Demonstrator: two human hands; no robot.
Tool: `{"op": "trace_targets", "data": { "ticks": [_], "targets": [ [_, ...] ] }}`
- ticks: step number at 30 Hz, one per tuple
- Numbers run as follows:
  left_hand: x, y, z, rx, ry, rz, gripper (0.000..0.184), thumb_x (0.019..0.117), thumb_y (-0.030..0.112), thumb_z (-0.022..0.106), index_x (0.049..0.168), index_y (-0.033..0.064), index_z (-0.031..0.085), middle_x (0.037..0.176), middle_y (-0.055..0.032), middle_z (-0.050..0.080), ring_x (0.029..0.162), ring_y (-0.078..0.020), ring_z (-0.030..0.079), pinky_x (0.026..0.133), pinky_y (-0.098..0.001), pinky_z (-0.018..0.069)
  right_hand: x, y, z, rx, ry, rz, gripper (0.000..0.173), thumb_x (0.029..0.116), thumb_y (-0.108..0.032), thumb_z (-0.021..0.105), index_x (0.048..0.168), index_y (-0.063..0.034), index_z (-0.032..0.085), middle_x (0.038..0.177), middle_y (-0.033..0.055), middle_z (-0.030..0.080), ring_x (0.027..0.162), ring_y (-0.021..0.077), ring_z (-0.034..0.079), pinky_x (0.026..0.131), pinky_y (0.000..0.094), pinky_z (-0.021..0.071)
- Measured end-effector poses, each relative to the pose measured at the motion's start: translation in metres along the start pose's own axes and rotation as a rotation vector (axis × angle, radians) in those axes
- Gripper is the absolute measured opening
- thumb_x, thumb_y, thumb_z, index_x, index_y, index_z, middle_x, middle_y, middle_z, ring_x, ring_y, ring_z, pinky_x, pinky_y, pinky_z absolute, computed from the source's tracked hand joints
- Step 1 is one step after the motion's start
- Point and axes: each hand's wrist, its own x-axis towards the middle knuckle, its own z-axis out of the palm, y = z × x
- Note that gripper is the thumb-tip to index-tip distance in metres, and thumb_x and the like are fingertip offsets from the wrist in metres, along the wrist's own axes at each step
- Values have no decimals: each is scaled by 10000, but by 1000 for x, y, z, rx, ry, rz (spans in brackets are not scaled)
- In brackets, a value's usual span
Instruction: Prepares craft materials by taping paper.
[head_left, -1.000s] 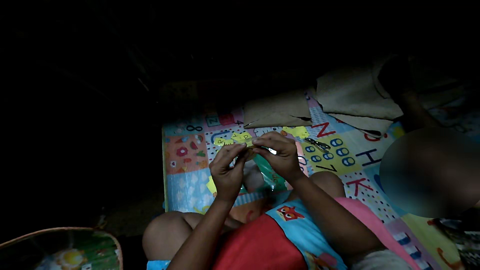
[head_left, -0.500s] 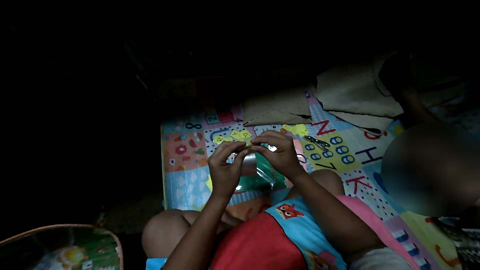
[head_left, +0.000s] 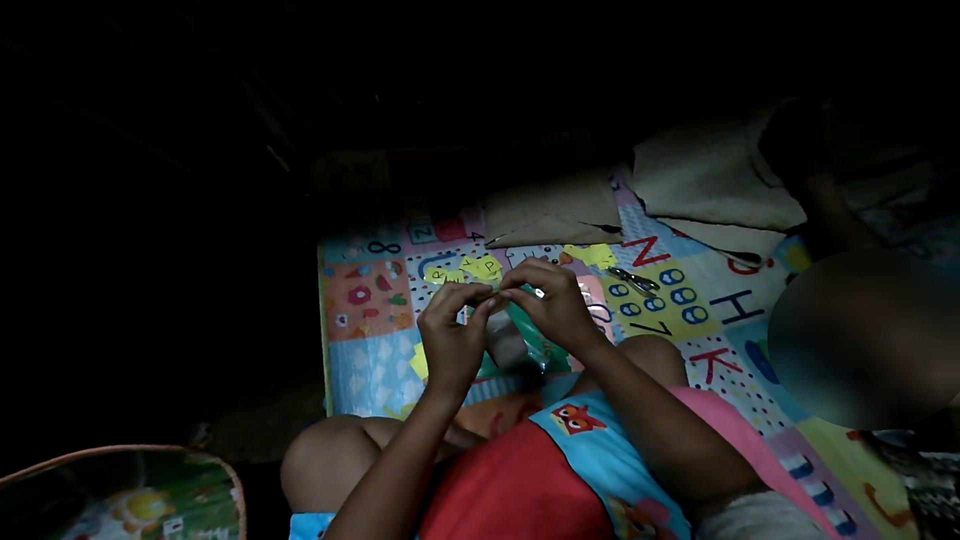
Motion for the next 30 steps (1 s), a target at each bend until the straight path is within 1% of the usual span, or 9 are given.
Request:
{"op": "trace_targets", "data": {
  "ticks": [4, 12, 15, 17, 19, 23, 27, 29, 30],
  "targets": [
    [-1, 1, 2, 50, 19, 16, 115, 864, -19, 720, 968, -67, 722, 910, -114, 692, 869, -73, 651, 837, -207, 525, 0, 1, 1, -11, -8, -4, 54, 886, 14, 712, 927, 18, 747, 896, 124, 694, 816, 191, 676, 756, 345, 567],
    [-5, 0, 5, 181, 42, 47, 86, 884, 5, 719, 951, -46, 738, 896, -135, 700, 846, -151, 670, 808, -288, 542, 0, 1, 3, -35, -25, 5, 51, 890, 1, 717, 929, 5, 750, 917, 125, 684, 821, 200, 672, 737, 355, 562],
    [-5, 1, 4, 230, 26, 24, 77, 896, 5, 705, 952, -42, 729, 897, -142, 695, 840, -186, 673, 797, -327, 547, 0, 2, 5, -48, -14, 15, 46, 874, -1, 742, 919, -8, 750, 960, 131, 621, 840, 198, 626, 733, 330, 546],
    [-5, 1, 4, 257, 17, 6, 76, 896, 5, 706, 952, -42, 726, 905, -155, 679, 838, -217, 669, 781, -358, 549, 1, 5, 7, -50, -8, -13, 32, 866, 5, 747, 897, 0, 744, 991, 142, 630, 881, 218, 630, 776, 351, 551],
    [-5, 0, 4, 269, 15, -4, 85, 892, 20, 722, 946, -46, 724, 949, -179, 647, 864, -244, 652, 783, -376, 550, 1, 6, 7, -50, -7, -53, 13, 866, 13, 732, 876, 13, 739, 1034, 160, 686, 966, 285, 651, 854, 421, 536],
    [-2, -4, -1, 292, 9, -18, 176, 894, 124, 756, 885, -42, 697, 1069, -207, 585, 966, -264, 596, 844, -383, 513, 0, 8, 7, 0, 21, -106, 48, 869, 35, 695, 888, 9, 732, 1007, 127, 742, 1057, 304, 657, 957, 412, 508],
    [2, -11, -4, 171, -32, 69, 169, 893, 89, 735, 875, -71, 684, 1104, -209, 635, 1047, -231, 620, 907, -336, 522, 0, 8, 6, 62, 32, -68, 62, 889, 30, 679, 914, 30, 736, 939, 130, 736, 937, 213, 698, 872, 332, 564],
    [1, -12, -3, 82, -74, 79, 149, 894, 70, 710, 955, -64, 684, 1102, -199, 690, 1072, -224, 648, 909, -364, 503, 0, 11, 5, 94, 48, -66, 72, 889, 36, 667, 922, 50, 730, 899, 134, 732, 848, 167, 699, 817, 291, 571],
    [1, -12, -2, 52, -84, 60, 174, 886, 72, 714, 1005, -55, 703, 1062, -174, 710, 1031, -201, 659, 899, -367, 501, 0, 12, 5, 114, 59, -68, 65, 889, 39, 669, 919, 56, 724, 881, 128, 727, 821, 138, 692, 801, 262, 566]
  ]
}}
